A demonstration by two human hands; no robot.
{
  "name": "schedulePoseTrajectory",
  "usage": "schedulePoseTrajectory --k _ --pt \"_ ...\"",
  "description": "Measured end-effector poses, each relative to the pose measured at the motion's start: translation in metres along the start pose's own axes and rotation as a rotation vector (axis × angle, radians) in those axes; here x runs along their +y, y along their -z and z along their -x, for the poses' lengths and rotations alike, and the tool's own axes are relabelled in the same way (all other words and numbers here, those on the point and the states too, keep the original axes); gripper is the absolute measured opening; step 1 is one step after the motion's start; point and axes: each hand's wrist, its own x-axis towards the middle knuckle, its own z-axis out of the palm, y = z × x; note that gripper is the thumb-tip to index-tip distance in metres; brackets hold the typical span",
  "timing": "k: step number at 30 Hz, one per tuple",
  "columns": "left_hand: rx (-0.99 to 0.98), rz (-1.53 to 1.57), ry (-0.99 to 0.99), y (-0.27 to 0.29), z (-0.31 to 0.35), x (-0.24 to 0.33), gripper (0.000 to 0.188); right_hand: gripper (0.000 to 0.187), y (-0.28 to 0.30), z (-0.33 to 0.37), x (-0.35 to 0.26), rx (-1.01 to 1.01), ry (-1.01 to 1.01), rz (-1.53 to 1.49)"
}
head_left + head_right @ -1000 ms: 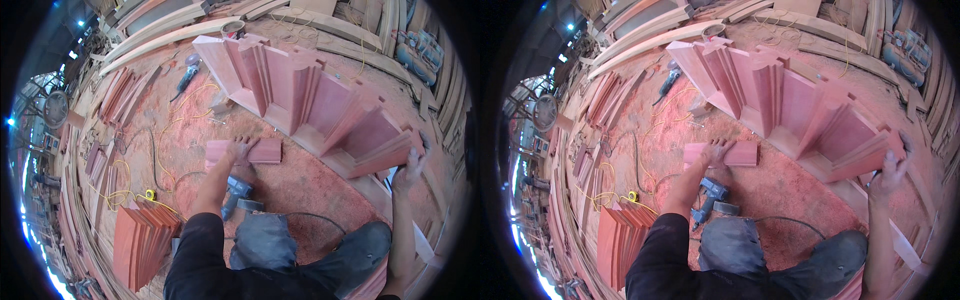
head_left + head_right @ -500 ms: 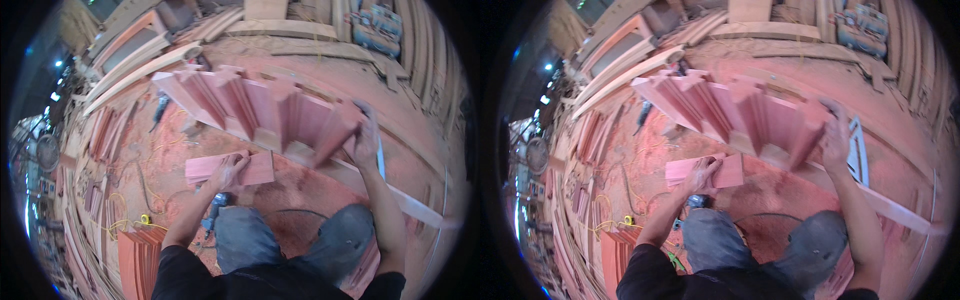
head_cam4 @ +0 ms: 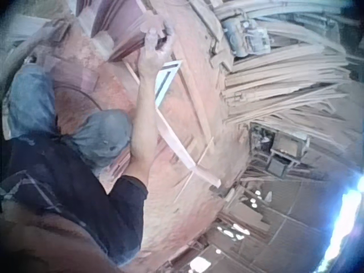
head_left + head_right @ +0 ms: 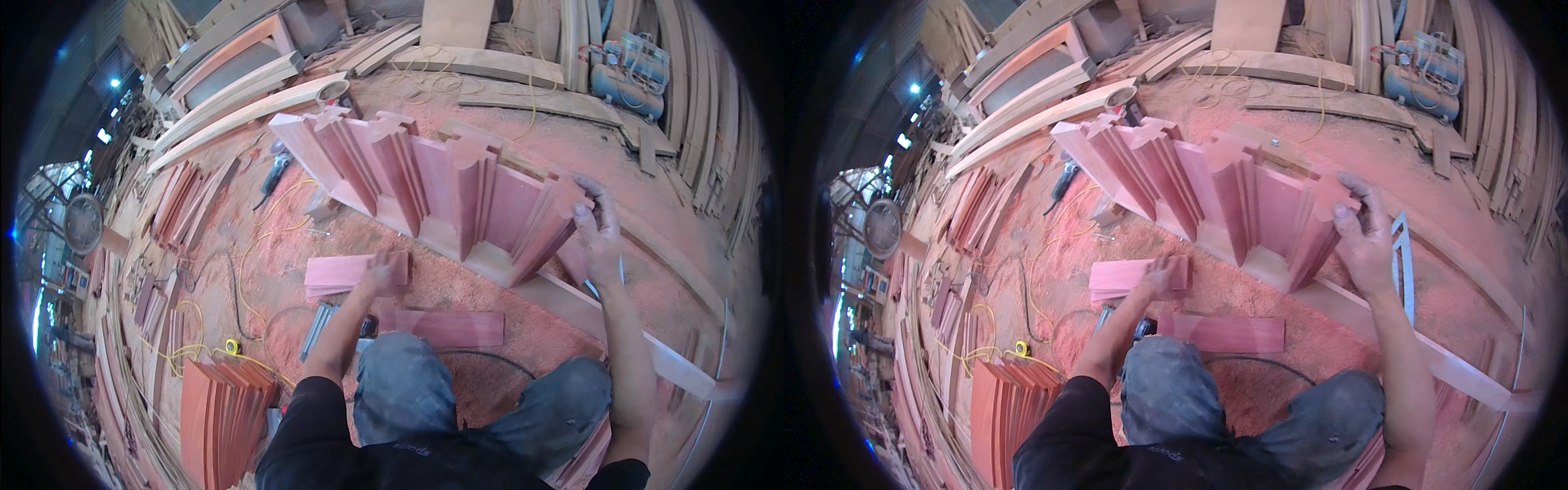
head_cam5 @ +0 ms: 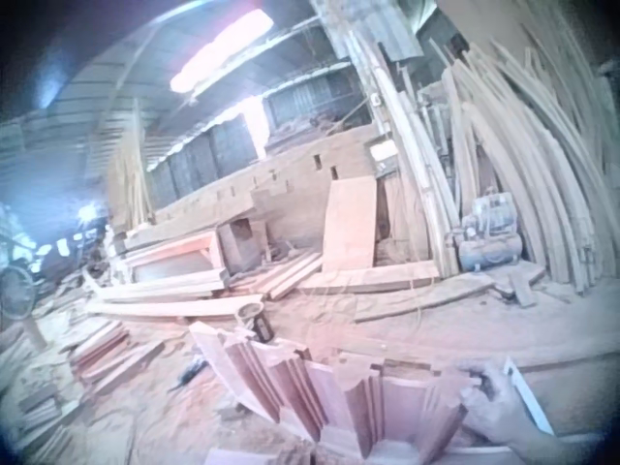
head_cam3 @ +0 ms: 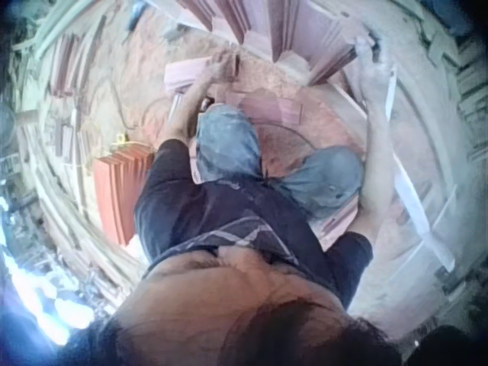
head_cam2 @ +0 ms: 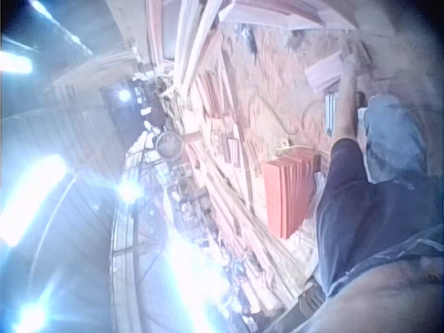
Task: The person assembles reddish wooden pieces into a stepped structure on the floor. They use a speed square to align pieces and a nail gun to fasten them together, repeating the process for multiple units.
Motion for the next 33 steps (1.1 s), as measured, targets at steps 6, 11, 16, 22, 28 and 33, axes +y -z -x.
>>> schedulePoseTrajectory --k 6,11,16,22,28,33 --pt "-0.1 -0.195 -0.128 -0.008 -0.014 -0.05 0.119 0.052 0.005 0.003 -0.002 -0.048 -0.052 0.073" --pt "0.044 -0.044 -0.42 0.016 0.02 0.045 0.115 0.054 0.001 0.004 -0.005 -0.055 -0.099 -0.05" --pt "0.18 0.444 -0.591 0.108 0.037 0.142 0.126 0.069 0.007 0.002 -0.004 -0.138 -0.046 -0.19" --pt "0.353 0.988 -0.686 0.253 0.038 0.23 0.106 0.126 0.02 0.006 0.002 -0.196 -0.038 -0.284" --pt "0.341 1.016 -0.695 0.329 0.031 0.31 0.045 0.136 0.044 0.013 0.026 -0.219 -0.17 -0.485" --pt "0.377 1.104 -0.692 0.347 0.003 0.337 0.035 0.085 0.055 0.016 0.027 -0.107 -0.257 -0.429"
